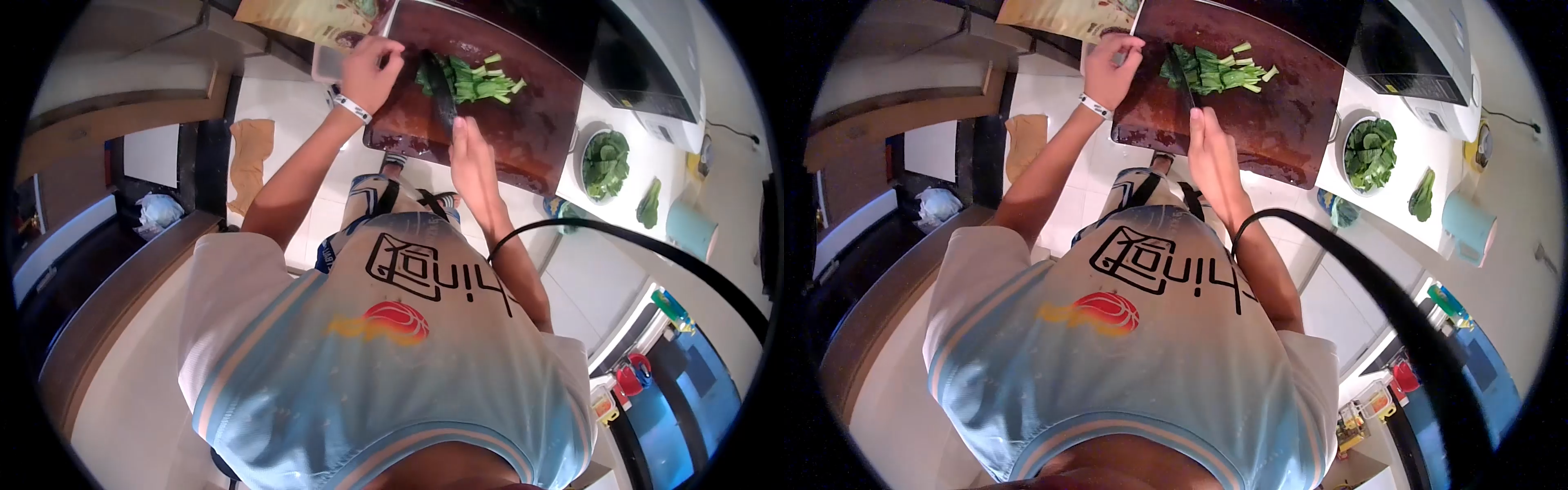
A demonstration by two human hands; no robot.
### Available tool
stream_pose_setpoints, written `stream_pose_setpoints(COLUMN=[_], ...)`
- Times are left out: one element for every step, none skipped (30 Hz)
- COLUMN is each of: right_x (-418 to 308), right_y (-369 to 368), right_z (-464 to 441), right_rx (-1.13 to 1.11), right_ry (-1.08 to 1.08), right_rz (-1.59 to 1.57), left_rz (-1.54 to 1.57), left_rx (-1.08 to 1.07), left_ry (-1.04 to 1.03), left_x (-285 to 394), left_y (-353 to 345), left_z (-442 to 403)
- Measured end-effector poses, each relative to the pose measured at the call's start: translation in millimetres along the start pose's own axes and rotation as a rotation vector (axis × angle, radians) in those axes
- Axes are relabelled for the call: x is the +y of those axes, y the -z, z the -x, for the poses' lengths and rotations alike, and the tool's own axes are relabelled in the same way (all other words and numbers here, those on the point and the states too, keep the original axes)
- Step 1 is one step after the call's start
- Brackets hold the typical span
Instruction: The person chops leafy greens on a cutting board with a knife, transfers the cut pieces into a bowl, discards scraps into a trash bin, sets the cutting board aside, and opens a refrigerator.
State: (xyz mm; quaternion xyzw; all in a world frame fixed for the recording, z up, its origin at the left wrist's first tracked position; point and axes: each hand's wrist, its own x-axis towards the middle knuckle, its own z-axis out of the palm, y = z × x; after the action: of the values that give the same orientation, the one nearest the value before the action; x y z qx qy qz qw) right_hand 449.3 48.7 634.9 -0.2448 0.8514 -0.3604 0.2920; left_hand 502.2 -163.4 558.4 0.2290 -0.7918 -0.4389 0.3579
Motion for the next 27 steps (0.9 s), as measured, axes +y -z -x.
stream_pose_setpoints(right_x=[-1.4,-5.6,-8.0,-8.9,-9.6,-9.5,-2.0,-1.6,-1.9,-1.4,2.4,1.7,-2.1,-4.2,10.7,18.7,26.7,34.7,47.7,61.8,76.4,92.8,112.1,113.2,129.0,145.4,142.6], right_y=[-0.5,-0.5,0.2,1.4,3.5,6.3,5.7,5.7,4.2,2.6,0.2,4.6,11.6,18.1,29.8,48.2,66.6,85.1,87.5,98.2,105.0,110.6,113.3,115.2,111.8,105.0,104.6], right_z=[-5.2,-12.8,-15.2,-11.9,-7.3,-2.6,2.7,0.2,-2.3,-9.2,-19.6,-14.0,-12.3,-12.8,-5.3,6.1,17.1,28.0,33.2,40.9,44.4,45.1,42.7,37.7,29.6,19.7,12.9], right_rx=[0.014,0.026,0.037,0.026,0.018,0.012,-0.002,0.006,0.014,0.027,0.031,0.045,0.059,0.071,0.330,0.217,0.150,0.139,0.295,0.284,0.298,0.310,0.292,0.281,0.255,0.225,0.181], right_ry=[0.015,0.029,0.041,0.033,0.025,0.016,-0.009,0.014,0.032,0.055,0.050,0.009,-0.020,-0.043,0.455,0.264,0.046,-0.172,-0.126,-0.196,-0.236,-0.272,-0.335,-0.411,-0.406,-0.403,-0.415], right_rz=[-0.026,-0.049,-0.070,-0.061,-0.051,-0.041,-0.040,-0.031,-0.020,-0.011,-0.134,-0.205,-0.276,-0.348,0.192,-0.047,-0.321,-0.552,-0.574,-0.595,-0.671,-0.748,-0.913,-1.062,-1.049,-1.041,-1.058], left_rz=[-0.012,-0.024,-0.010,-0.082,-0.152,-0.219,-0.262,-0.263,-0.262,-0.261,-0.257,-0.234,-0.216,-0.199,-0.195,-0.210,-0.222,-0.232,-0.201,-0.200,-0.275,-0.350,-0.338,-0.382,-0.431,-0.487,-0.524], left_rx=[-0.027,-0.052,-0.123,-0.134,-0.145,-0.156,-0.176,-0.190,-0.209,-0.225,-0.207,-0.180,-0.144,-0.103,-0.103,-0.079,-0.060,-0.041,-0.103,-0.140,-0.142,-0.140,-0.157,-0.142,-0.131,-0.122,-0.120], left_ry=[-0.015,-0.028,0.073,0.027,-0.022,-0.072,-0.091,-0.086,-0.077,-0.076,-0.073,-0.051,-0.036,-0.022,0.027,0.037,0.044,0.047,0.021,0.036,0.044,0.051,0.088,0.077,0.075,0.071,0.079], left_x=[-2.9,-6.5,-3.9,-1.8,0.8,3.5,2.1,1.7,3.5,3.5,2.0,4.6,6.2,6.6,11.2,17.4,25.5,33.3,36.9,41.8,47.3,51.8,53.6,58.0,63.0,66.2,66.0], left_y=[-3.4,-5.4,-5.1,-4.2,-3.0,-3.0,-5.4,-6.6,-6.6,-7.2,-7.9,-8.5,-8.5,-8.0,-4.9,-5.5,-11.5,-18.5,-27.1,-39.1,-53.5,-68.0,-79.4,-89.8,-98.5,-105.2,-114.0], left_z=[3.2,7.7,13.2,18.2,22.0,25.3,30.4,31.9,35.6,36.3,36.7,40.3,40.1,37.2,38.3,41.0,42.9,43.6,46.3,48.0,50.5,51.4,49.1,41.2,35.1,30.1,25.9])
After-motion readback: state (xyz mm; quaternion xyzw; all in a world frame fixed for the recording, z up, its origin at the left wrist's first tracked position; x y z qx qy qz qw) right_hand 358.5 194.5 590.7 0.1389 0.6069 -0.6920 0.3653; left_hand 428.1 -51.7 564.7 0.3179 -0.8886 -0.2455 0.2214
